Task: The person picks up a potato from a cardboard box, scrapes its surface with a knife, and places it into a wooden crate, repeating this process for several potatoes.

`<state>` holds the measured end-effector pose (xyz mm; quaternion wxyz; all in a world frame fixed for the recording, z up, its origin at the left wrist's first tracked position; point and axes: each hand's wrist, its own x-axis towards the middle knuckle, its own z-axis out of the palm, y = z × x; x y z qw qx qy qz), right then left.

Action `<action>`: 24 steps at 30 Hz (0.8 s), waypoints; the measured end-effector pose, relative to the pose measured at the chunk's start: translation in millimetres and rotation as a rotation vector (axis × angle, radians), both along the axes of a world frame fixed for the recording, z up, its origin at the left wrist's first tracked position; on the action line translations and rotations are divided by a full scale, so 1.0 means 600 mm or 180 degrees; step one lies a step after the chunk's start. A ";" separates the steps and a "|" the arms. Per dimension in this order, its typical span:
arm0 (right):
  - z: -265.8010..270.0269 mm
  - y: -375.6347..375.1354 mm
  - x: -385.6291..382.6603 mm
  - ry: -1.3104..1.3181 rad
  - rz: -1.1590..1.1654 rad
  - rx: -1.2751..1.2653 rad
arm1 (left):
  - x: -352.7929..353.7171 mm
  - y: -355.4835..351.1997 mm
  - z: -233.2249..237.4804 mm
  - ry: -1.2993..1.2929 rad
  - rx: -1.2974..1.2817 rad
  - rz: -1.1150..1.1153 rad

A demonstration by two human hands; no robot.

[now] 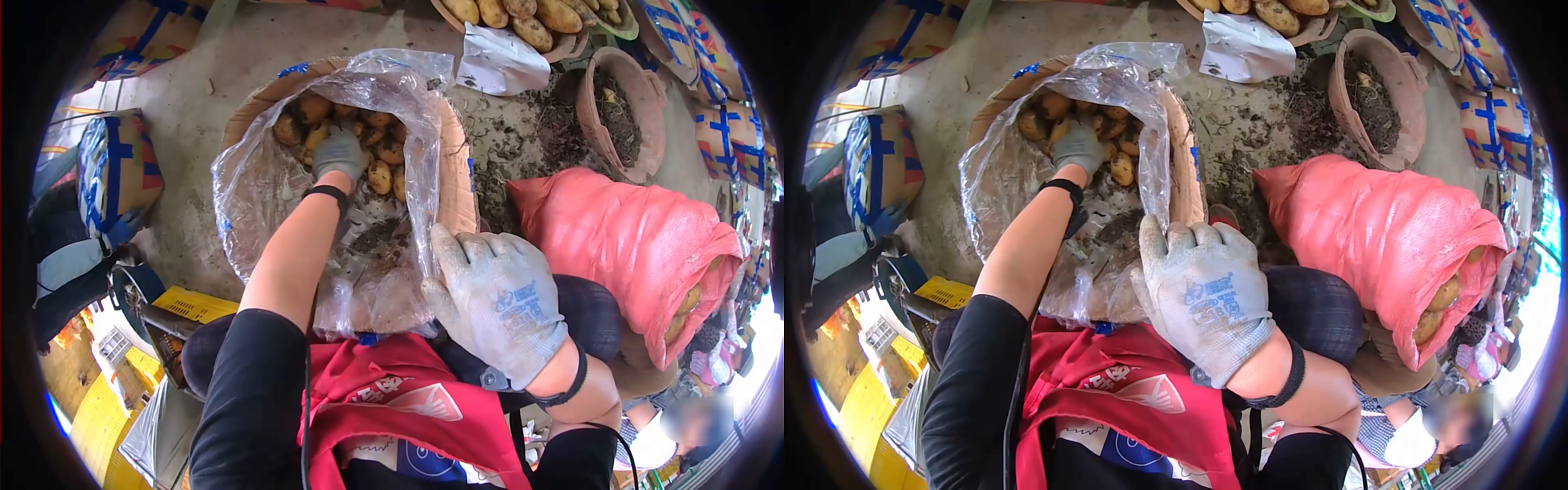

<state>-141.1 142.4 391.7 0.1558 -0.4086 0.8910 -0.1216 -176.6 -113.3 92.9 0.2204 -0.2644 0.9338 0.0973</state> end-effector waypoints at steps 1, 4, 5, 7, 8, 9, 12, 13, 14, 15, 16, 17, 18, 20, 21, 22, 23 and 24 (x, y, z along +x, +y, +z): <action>0.000 0.000 -0.004 -0.0043 0.0031 -0.0005 | -0.002 -0.001 0.002 -0.0002 0.0061 0.0030; -0.001 0.000 0.005 0.0094 0.0058 -0.0004 | 0.016 -0.030 0.050 0.1118 0.0798 0.0118; 0.000 -0.001 0.008 0.0121 0.0077 -0.0041 | 0.023 -0.034 0.063 0.1147 0.0758 0.0128; 0.002 -0.004 0.014 -0.0031 0.0039 -0.0025 | 0.044 -0.041 0.112 0.1168 0.4218 0.1743; -0.001 -0.003 0.018 0.0000 0.0019 -0.0140 | 0.057 -0.045 0.161 0.1297 0.4996 0.1566; 0.001 -0.004 0.018 0.0084 0.0090 -0.0212 | 0.073 -0.050 0.213 0.1432 0.4942 0.1533; 0.014 -0.015 0.021 -0.0440 0.0078 0.0255 | 0.144 -0.047 0.384 0.1930 0.5952 0.1474; 0.016 -0.019 0.023 -0.0558 0.0113 0.0396 | 0.174 -0.061 0.423 0.1965 0.6302 0.1484; 0.017 -0.020 0.028 -0.0470 0.0165 0.0392 | 0.213 -0.074 0.467 0.2030 0.6623 0.1484; 0.012 -0.018 0.034 -0.0388 0.0268 0.0362 | 0.259 -0.071 0.528 0.2298 0.6240 0.1669; -0.007 -0.008 0.039 -0.0253 0.0315 0.0254 | 0.315 -0.078 0.565 0.2460 0.6441 0.1530; 0.010 -0.011 0.052 -0.0316 0.0358 0.0216 | 0.379 -0.091 0.605 0.2675 0.6565 0.1366; 0.005 -0.013 0.062 -0.0276 0.0432 0.0182 | 0.445 -0.085 0.658 0.3113 0.6079 0.1234; -0.031 -0.019 0.069 -0.0247 0.0721 0.0057 | 0.587 -0.079 0.731 0.3624 0.5451 0.1119; -0.055 -0.022 0.064 -0.0257 0.0886 0.0013 | 0.663 -0.079 0.752 0.3701 0.5406 0.1106; -0.073 -0.024 0.062 -0.0359 0.0988 0.0108 | 0.735 -0.069 0.772 0.3893 0.5319 0.1116; -0.116 -0.017 0.048 -0.0375 0.1091 0.0017 | 0.802 -0.054 0.784 0.4132 0.5132 0.1201; -0.122 -0.021 0.048 -0.0534 0.1122 0.0207 | 0.861 -0.042 0.792 0.4635 0.4485 0.1599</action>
